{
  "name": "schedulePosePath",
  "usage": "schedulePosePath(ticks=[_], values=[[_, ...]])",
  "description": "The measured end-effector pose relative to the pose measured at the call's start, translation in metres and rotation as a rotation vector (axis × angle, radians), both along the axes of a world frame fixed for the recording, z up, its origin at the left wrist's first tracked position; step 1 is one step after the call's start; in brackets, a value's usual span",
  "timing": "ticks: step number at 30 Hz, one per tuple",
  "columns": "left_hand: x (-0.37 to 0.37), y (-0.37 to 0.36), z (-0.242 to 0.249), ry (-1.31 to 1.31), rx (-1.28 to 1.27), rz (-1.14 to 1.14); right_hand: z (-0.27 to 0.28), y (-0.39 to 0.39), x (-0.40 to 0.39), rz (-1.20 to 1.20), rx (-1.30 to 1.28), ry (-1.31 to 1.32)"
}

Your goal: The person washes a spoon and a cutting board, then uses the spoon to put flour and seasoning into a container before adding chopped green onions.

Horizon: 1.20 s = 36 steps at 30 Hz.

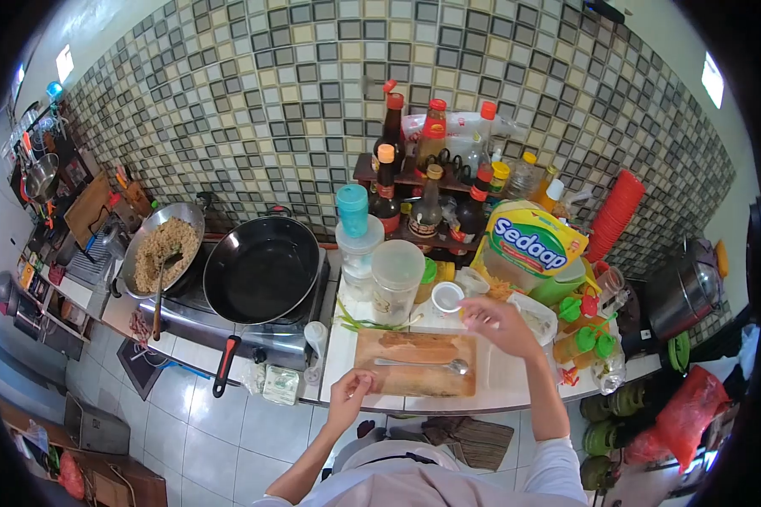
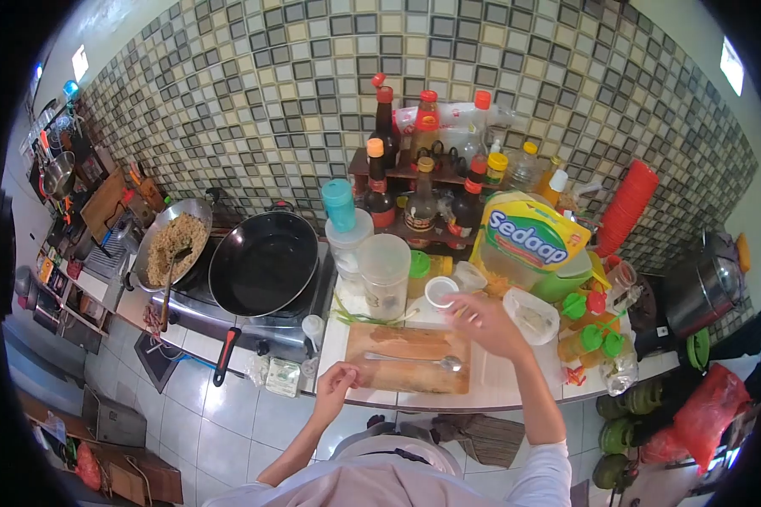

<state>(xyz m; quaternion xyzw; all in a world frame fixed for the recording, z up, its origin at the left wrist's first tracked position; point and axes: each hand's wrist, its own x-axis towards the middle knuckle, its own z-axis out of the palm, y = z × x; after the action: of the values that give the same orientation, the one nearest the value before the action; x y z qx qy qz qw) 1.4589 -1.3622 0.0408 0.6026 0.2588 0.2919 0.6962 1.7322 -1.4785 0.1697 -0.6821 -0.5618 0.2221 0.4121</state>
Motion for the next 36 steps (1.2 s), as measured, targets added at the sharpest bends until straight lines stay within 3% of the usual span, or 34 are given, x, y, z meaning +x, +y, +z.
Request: schedulePosePath(ticks=[4, 6, 10, 12, 16, 18, 20, 21, 22, 24, 27, 30, 36], values=[[-0.008, 0.01, -0.008, -0.076, -0.041, 0.059, 0.012, 0.032, 0.009, -0.143, 0.095, 0.025], [-0.01, 0.019, -0.014, -0.051, -0.024, 0.055, 0.021, 0.044, 0.006, -0.196, 0.089, 0.16], [-0.005, 0.035, -0.014, 0.044, 0.01, -0.026, 0.029, 0.06, 0.007, -0.262, 0.158, -0.03], [0.0, 0.047, -0.002, 0.057, 0.154, -0.039, 0.029, 0.071, 0.009, -0.267, 0.188, -0.059], [0.017, 0.061, 0.005, 0.096, 0.374, 0.068, 0.032, 0.088, 0.026, -0.239, 0.184, -0.236], [0.027, 0.062, 0.007, 0.074, 0.362, 0.137, 0.036, 0.102, 0.037, -0.237, 0.187, -0.298], [0.037, 0.063, 0.006, 0.049, 0.35, 0.194, 0.047, 0.119, 0.053, -0.332, 0.201, -0.512], [0.042, 0.064, 0.004, 0.014, 0.319, 0.19, 0.045, 0.133, 0.07, -0.318, 0.364, -0.706], [0.046, 0.062, 0.001, -0.016, 0.282, 0.186, 0.049, 0.144, 0.083, -0.321, 0.361, -0.707], [0.056, 0.066, 0.0, -0.009, 0.304, 0.196, 0.063, 0.173, 0.104, -0.338, 0.428, -0.983], [0.063, 0.072, 0.01, -0.005, 0.385, 0.226, 0.065, 0.209, 0.136, -0.365, 0.383, -1.194], [0.064, 0.077, 0.016, 0.002, 0.468, 0.266, 0.061, 0.231, 0.157, -0.358, 0.364, -1.281], [0.056, 0.072, 0.004, 0.036, 0.386, 0.364, 0.067, 0.243, 0.178, -0.339, 0.233, -1.329]])
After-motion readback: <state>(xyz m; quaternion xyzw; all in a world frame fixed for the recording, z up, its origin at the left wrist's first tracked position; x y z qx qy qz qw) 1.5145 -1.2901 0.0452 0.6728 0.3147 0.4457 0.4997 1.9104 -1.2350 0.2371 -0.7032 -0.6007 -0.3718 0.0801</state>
